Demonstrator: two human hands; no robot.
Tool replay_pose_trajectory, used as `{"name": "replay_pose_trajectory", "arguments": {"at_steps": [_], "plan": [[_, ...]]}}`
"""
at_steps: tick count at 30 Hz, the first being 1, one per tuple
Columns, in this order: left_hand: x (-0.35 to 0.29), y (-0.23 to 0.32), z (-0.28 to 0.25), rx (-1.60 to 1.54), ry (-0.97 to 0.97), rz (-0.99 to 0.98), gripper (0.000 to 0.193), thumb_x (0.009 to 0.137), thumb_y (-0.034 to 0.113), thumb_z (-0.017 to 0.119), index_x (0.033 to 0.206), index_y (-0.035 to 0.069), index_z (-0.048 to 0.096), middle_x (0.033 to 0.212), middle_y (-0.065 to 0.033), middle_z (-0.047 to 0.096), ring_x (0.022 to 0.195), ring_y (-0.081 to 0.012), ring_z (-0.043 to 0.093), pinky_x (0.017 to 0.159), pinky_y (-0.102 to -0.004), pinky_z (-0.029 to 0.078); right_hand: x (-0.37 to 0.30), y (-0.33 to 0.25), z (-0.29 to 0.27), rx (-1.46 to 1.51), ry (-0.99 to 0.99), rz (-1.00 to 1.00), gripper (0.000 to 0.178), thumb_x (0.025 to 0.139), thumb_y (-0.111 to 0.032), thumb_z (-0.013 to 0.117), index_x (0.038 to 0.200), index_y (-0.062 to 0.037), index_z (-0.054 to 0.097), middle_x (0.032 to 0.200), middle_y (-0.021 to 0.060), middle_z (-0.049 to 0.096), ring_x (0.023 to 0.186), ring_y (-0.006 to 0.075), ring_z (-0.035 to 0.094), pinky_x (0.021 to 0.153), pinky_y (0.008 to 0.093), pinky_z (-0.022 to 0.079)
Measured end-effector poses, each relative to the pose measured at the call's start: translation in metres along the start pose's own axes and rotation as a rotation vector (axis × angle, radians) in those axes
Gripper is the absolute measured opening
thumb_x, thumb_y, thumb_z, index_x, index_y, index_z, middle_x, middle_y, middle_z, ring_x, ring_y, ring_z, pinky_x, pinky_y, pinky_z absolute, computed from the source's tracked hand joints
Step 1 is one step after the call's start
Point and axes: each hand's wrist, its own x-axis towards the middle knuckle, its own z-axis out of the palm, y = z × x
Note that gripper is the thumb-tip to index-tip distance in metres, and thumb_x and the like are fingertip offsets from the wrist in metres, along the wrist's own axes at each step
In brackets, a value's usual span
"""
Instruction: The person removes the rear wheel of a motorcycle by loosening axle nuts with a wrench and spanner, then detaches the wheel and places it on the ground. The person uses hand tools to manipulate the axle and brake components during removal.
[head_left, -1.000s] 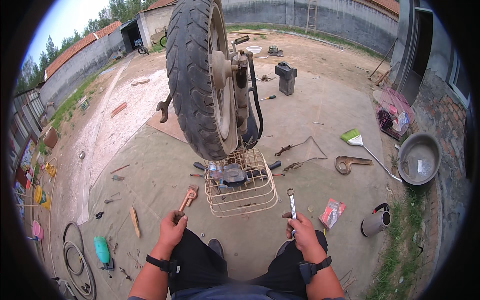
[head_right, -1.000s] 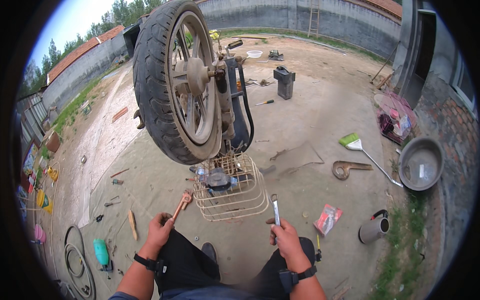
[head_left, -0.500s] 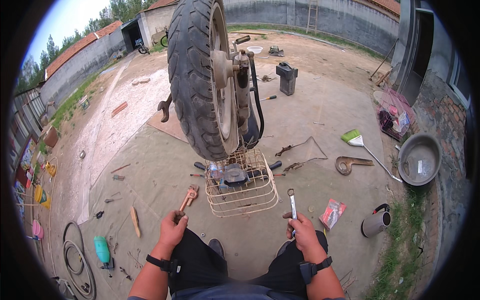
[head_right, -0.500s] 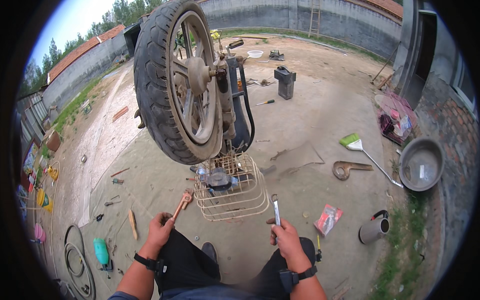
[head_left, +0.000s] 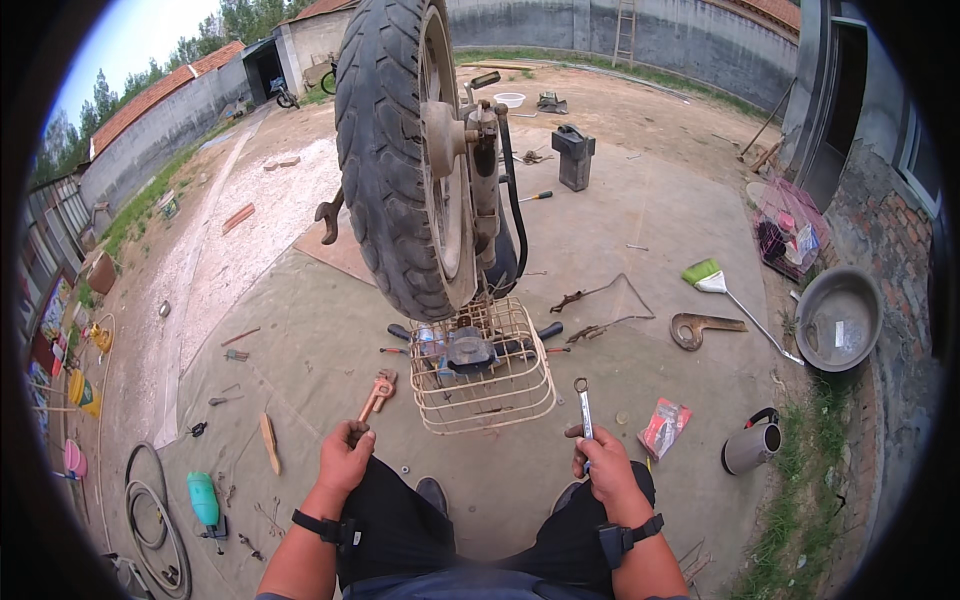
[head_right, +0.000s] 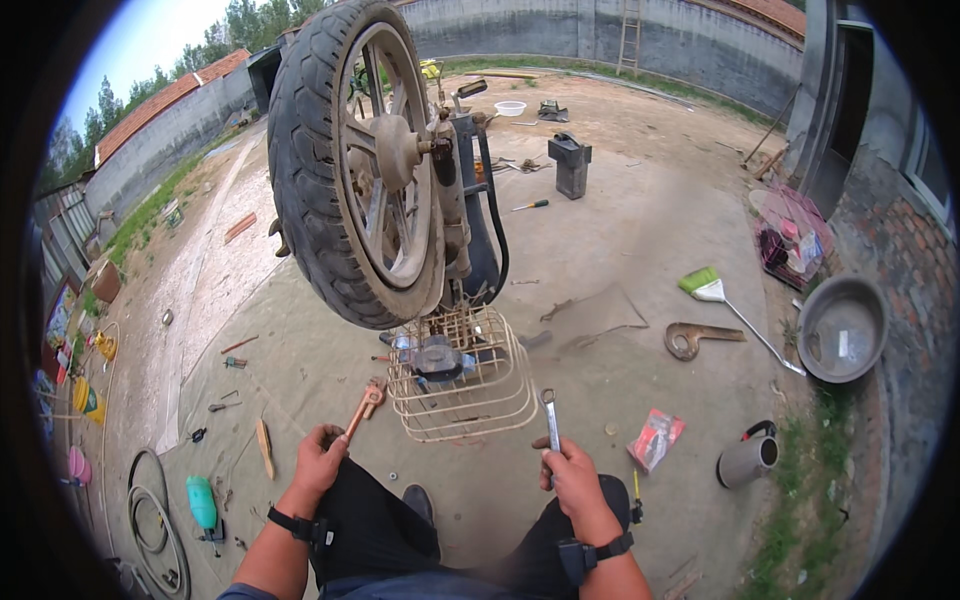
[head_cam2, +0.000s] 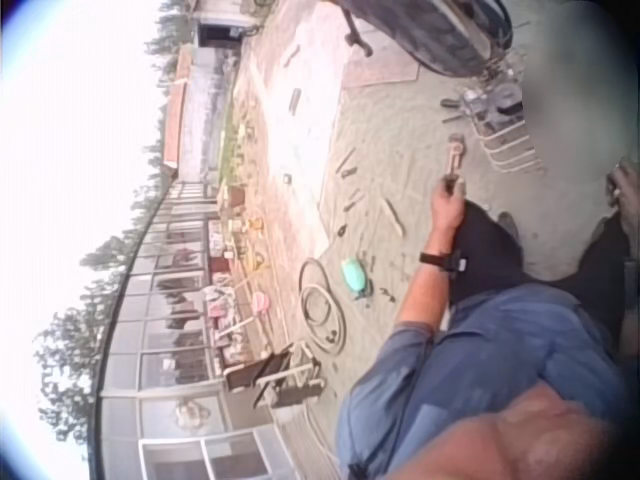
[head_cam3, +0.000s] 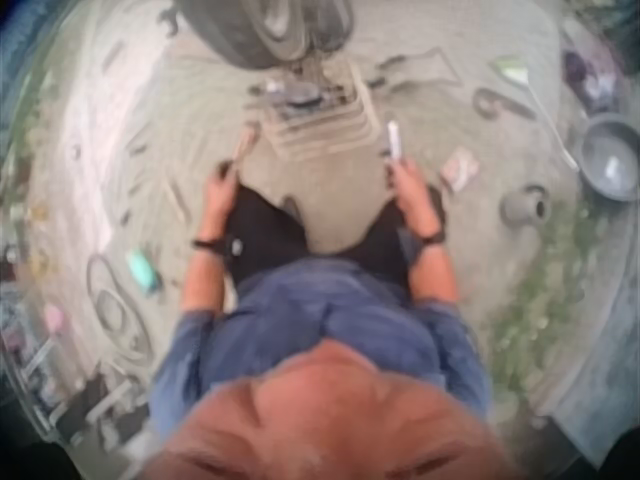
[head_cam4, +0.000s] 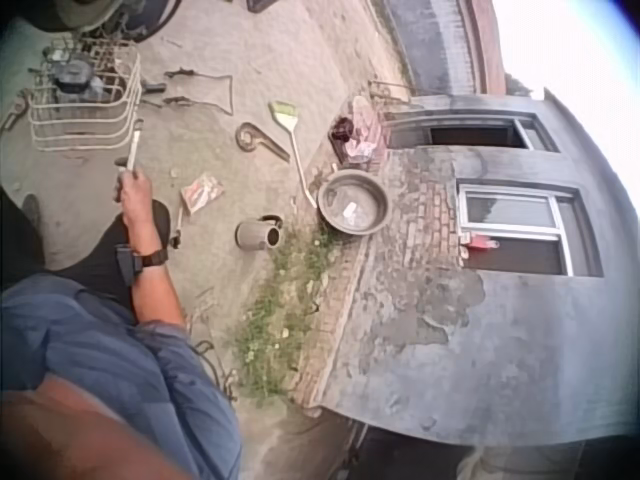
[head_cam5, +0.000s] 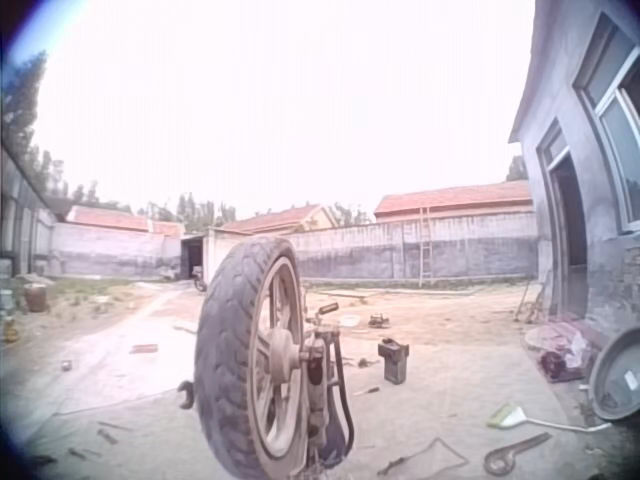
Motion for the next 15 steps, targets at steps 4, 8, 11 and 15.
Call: {"name": "replay_pose_trajectory", "arguments": {"at_steps": [4,8,11,15], "plan": [[-0.0004,0.0005,-0.0002,0.008,0.004,0.004,0.023,0.09,0.015,0.068,0.103,-0.004,0.063,0.079,-0.0049,0.066,0.071,-0.0115,0.063,0.068,-0.0278,0.052,-0.0008,-0.0012,0.0007,-0.008,-0.001,0.002,0.022,0.094,-0.011,0.053,0.11,0.0003,0.064,0.07,0.0011,0.051,0.054,0.012,0.051,0.051,0.0266,0.041],[-0.0006,0.0001,-0.0002,0.002,0.003,0.008,0.023,0.09,0.015,0.067,0.104,-0.004,0.063,0.079,-0.0048,0.066,0.071,-0.0114,0.063,0.068,-0.0277,0.052,-0.0014,-0.0024,0.0017,-0.019,0.0,-0.001,0.022,0.094,-0.012,0.054,0.11,0.0,0.064,0.07,0.0006,0.051,0.054,0.0117,0.05,0.051,0.0265,0.041],[-0.0011,0.0017,0.0001,0.002,0.001,0.006,0.023,0.09,0.014,0.067,0.103,-0.004,0.063,0.079,-0.0047,0.066,0.071,-0.0114,0.063,0.067,-0.0276,0.052,-0.0017,-0.0021,0.0013,-0.019,-0.002,0.001,0.022,0.095,-0.012,0.054,0.11,-0.0001,0.065,0.07,0.0004,0.051,0.054,0.0114,0.05,0.051,0.0265,0.041],[-0.001,0.0006,-0.0002,0.003,0.002,0.014,0.023,0.09,0.015,0.067,0.103,-0.003,0.063,0.079,-0.0047,0.065,0.071,-0.0113,0.063,0.067,-0.0276,0.052,-0.0015,-0.0021,0.0016,-0.023,-0.002,0.001,0.022,0.095,-0.012,0.055,0.11,-0.0001,0.065,0.07,0.0004,0.051,0.054,0.0113,0.05,0.051,0.0263,0.041]]}}
